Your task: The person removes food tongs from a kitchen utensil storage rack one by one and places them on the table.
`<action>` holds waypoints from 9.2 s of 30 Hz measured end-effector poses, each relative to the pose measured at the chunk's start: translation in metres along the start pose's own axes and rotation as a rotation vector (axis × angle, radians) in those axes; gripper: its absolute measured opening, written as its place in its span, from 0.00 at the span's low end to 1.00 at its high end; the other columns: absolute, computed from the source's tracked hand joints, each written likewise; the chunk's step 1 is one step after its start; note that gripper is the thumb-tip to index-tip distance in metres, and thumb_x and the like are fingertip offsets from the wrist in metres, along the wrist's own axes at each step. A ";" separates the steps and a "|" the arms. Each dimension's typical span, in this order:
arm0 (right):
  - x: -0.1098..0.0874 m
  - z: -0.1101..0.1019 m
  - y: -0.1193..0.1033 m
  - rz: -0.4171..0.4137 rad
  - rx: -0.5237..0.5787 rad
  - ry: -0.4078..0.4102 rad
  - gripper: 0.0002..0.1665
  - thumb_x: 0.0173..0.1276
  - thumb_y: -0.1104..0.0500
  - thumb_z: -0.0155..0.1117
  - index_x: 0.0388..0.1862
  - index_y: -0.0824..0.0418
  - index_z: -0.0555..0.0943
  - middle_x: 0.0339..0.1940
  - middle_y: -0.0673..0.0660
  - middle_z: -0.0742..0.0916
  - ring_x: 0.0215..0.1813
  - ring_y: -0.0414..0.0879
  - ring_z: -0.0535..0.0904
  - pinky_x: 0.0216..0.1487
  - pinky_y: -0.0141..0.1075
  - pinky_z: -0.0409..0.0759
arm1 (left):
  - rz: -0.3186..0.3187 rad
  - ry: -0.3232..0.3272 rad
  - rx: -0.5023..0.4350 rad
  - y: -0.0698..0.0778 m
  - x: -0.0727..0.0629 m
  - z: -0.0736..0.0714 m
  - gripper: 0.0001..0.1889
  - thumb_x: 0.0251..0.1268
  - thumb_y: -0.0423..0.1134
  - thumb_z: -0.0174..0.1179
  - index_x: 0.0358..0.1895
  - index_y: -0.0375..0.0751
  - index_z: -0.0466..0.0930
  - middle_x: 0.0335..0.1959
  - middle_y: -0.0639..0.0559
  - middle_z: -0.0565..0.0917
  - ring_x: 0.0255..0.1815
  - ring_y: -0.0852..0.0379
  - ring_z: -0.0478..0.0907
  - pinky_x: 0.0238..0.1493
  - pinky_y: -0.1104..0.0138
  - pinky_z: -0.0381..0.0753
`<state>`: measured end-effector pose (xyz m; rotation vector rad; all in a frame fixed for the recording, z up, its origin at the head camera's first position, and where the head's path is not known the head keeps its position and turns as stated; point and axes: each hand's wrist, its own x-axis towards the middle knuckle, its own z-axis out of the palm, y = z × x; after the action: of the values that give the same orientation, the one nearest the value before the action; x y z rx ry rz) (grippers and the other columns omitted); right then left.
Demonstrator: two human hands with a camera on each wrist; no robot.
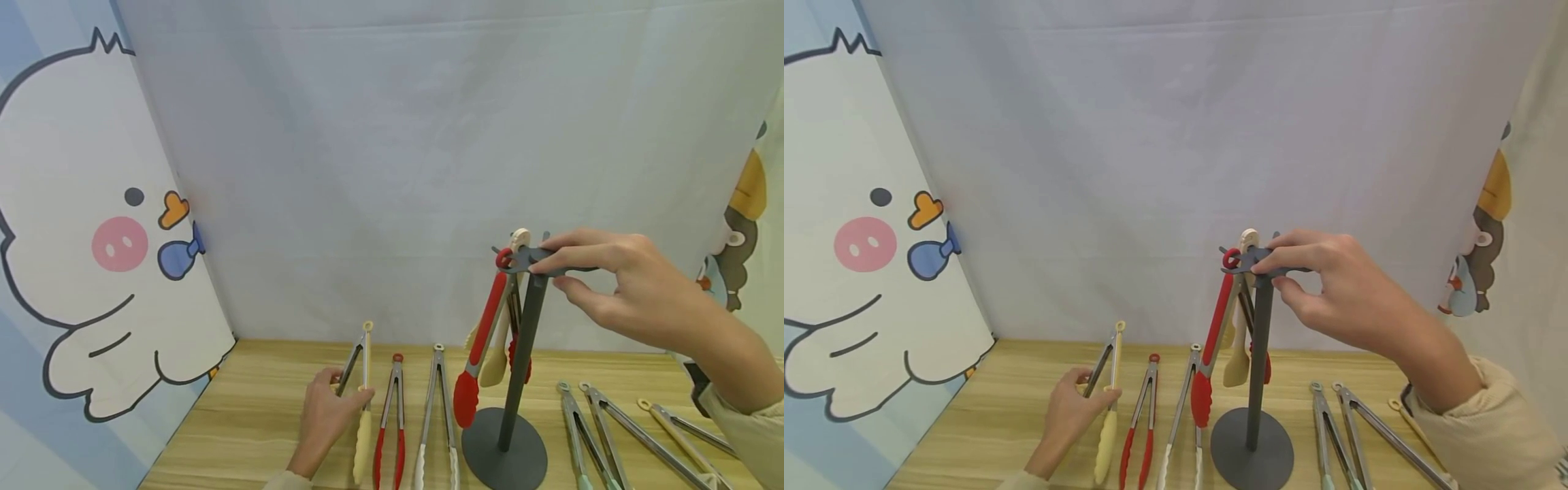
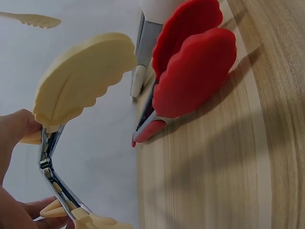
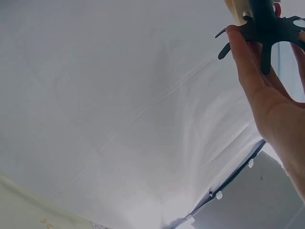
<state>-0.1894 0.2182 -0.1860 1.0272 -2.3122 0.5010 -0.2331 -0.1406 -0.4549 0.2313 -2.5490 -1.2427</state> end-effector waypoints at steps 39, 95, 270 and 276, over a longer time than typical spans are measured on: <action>0.000 -0.002 0.012 -0.009 0.034 -0.024 0.23 0.56 0.73 0.66 0.43 0.48 0.85 0.54 0.50 0.82 0.52 0.32 0.74 0.42 0.22 0.70 | -0.066 -0.048 0.197 -0.027 0.007 0.023 0.41 0.40 0.60 0.70 0.52 0.31 0.74 0.39 0.44 0.78 0.38 0.47 0.72 0.30 0.56 0.72; 0.005 0.009 -0.014 0.172 -0.003 0.010 0.13 0.63 0.58 0.64 0.48 0.55 0.81 0.52 0.58 0.82 0.53 0.56 0.76 0.47 0.55 0.71 | 0.110 -0.157 0.185 -0.007 0.016 0.019 0.29 0.50 0.43 0.68 0.55 0.36 0.72 0.54 0.34 0.70 0.54 0.39 0.67 0.39 0.47 0.76; 0.003 0.000 0.016 0.084 0.106 -0.113 0.16 0.65 0.67 0.60 0.45 0.47 0.78 0.59 0.52 0.79 0.60 0.43 0.72 0.53 0.26 0.65 | 0.601 -0.406 -0.542 0.169 -0.039 -0.012 0.34 0.51 0.45 0.68 0.64 0.57 0.68 0.51 0.56 0.75 0.50 0.54 0.70 0.48 0.57 0.75; 0.003 0.000 0.016 0.081 0.103 -0.111 0.16 0.65 0.67 0.60 0.45 0.46 0.78 0.60 0.51 0.79 0.60 0.40 0.71 0.53 0.27 0.66 | 0.585 -0.372 -0.533 0.161 -0.040 -0.017 0.33 0.50 0.43 0.69 0.63 0.57 0.69 0.50 0.58 0.75 0.49 0.54 0.70 0.46 0.57 0.76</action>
<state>-0.2033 0.2269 -0.1864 1.0357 -2.4562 0.6151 -0.1917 -0.0434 -0.3257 -0.8604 -2.1681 -1.7346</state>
